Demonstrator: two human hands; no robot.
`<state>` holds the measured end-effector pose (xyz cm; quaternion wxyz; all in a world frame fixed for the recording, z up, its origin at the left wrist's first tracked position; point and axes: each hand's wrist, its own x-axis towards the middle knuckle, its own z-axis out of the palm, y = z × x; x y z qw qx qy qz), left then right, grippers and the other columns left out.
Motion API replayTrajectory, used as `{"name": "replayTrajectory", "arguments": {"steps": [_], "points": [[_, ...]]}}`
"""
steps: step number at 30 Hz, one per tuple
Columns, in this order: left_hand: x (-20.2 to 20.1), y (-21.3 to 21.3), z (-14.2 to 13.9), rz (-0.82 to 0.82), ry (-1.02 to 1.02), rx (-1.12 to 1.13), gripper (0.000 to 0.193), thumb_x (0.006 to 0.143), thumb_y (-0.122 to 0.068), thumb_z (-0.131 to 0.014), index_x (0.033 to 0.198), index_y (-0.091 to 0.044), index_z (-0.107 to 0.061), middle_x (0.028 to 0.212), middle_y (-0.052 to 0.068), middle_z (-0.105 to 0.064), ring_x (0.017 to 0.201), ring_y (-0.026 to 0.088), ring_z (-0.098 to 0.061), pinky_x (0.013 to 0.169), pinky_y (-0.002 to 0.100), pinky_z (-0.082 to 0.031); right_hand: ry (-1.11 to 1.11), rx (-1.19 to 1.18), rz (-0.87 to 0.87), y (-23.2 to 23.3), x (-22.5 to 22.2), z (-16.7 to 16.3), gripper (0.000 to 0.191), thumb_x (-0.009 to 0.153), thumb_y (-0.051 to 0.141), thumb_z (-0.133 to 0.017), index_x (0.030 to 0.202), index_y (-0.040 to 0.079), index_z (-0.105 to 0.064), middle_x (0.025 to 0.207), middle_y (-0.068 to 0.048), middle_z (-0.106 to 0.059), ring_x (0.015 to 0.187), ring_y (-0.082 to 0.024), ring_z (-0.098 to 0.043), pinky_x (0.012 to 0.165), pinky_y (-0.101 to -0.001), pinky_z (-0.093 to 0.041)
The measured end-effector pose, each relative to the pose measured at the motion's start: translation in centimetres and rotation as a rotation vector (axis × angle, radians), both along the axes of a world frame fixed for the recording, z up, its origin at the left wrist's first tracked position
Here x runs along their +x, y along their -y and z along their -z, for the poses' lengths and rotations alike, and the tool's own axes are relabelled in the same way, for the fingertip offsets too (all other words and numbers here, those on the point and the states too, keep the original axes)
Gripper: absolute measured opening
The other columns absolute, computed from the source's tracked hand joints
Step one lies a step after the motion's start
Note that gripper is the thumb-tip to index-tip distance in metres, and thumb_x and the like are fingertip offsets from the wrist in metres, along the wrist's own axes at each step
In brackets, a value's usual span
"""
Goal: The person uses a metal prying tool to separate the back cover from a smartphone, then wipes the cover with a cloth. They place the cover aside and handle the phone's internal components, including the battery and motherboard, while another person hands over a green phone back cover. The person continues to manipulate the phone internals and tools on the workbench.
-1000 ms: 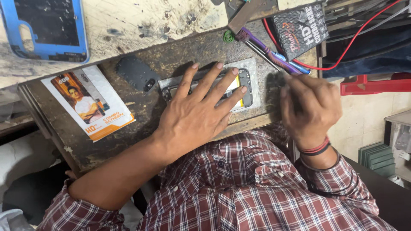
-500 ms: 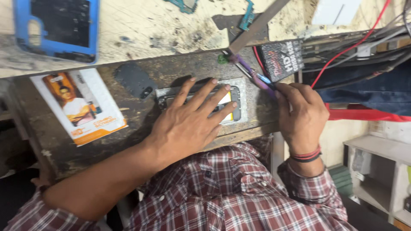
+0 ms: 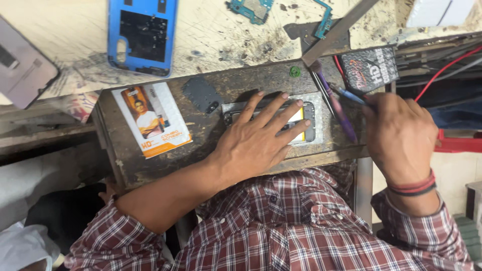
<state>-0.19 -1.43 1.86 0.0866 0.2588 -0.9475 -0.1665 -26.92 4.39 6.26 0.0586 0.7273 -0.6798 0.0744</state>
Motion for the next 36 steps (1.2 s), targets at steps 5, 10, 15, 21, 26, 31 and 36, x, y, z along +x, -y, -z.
{"name": "replayTrajectory", "arguments": {"steps": [5,10,15,21,26,31,36], "points": [[-0.1,-0.3,0.3,-0.008,-0.024,-0.045,0.062,0.095,-0.044,-0.063,0.151,-0.021,-0.050,0.160,0.010,-0.040,0.151,0.031,-0.032,0.125,0.058,-0.020,0.445,-0.129,0.069,-3.0,-1.2,0.7,0.014,0.103,-0.003,-0.082,0.110,0.000,-0.070,0.101,-0.011,-0.069,0.089,-0.020,-0.067,0.082,-0.0291,-0.051],[-0.1,-0.4,0.3,-0.007,-0.050,-0.027,0.059,0.097,-0.046,-0.062,0.148,-0.017,-0.054,0.158,0.010,-0.044,0.151,0.031,-0.034,0.126,0.057,-0.021,0.881,-0.220,0.170,-3.9,-1.2,2.2,0.017,0.101,-0.006,-0.085,0.108,-0.006,-0.069,0.100,-0.010,-0.066,0.086,-0.010,-0.060,0.079,-0.0198,-0.045],[-0.1,-0.5,0.4,-0.023,-0.119,-0.049,0.053,0.096,-0.045,-0.064,0.140,-0.015,-0.061,0.154,0.009,-0.050,0.148,0.030,-0.041,0.127,0.056,-0.022,0.787,-0.140,0.085,-2.1,-1.2,2.3,0.016,0.100,-0.002,-0.087,0.108,-0.006,-0.073,0.096,-0.008,-0.068,0.083,-0.010,-0.061,0.075,-0.0193,-0.045],[0.8,-0.1,0.4,-0.046,-0.283,-0.099,0.040,0.098,-0.033,-0.069,0.133,-0.014,-0.068,0.145,0.009,-0.060,0.141,0.028,-0.052,0.126,0.052,-0.032,0.989,-0.242,0.080,-2.1,-1.8,2.1,0.008,0.111,-0.001,-0.074,0.116,-0.004,-0.069,0.104,-0.012,-0.069,0.087,-0.014,-0.062,0.077,-0.0211,-0.046],[1.9,0.7,-0.3,-0.105,-0.343,-0.110,0.034,0.097,-0.029,-0.069,0.127,-0.013,-0.072,0.136,0.008,-0.066,0.132,0.025,-0.059,0.120,0.046,-0.041,1.346,-0.211,-0.019,-0.8,-0.4,1.5,0.015,0.115,0.011,-0.068,0.120,0.000,-0.058,0.110,-0.009,-0.069,0.096,-0.014,-0.066,0.086,-0.0209,-0.050],[2.8,1.9,-0.3,-0.126,-0.372,-0.149,0.024,0.097,-0.023,-0.070,0.118,-0.013,-0.074,0.124,0.006,-0.071,0.121,0.023,-0.067,0.111,0.042,-0.050,1.197,-0.168,-0.283,3.5,3.5,-1.6,0.018,0.112,0.013,-0.072,0.117,-0.003,-0.063,0.108,-0.011,-0.069,0.096,-0.013,-0.068,0.088,-0.0226,-0.053],[3.3,2.6,0.0,-0.189,-0.571,-0.114,0.014,0.096,-0.020,-0.073,0.108,-0.012,-0.074,0.114,0.004,-0.074,0.107,0.021,-0.071,0.094,0.039,-0.056,1.219,-0.118,-0.416,9.1,9.2,-2.2,0.013,0.114,0.005,-0.071,0.118,-0.006,-0.066,0.104,-0.013,-0.072,0.091,-0.012,-0.069,0.081,-0.0221,-0.055]]}}
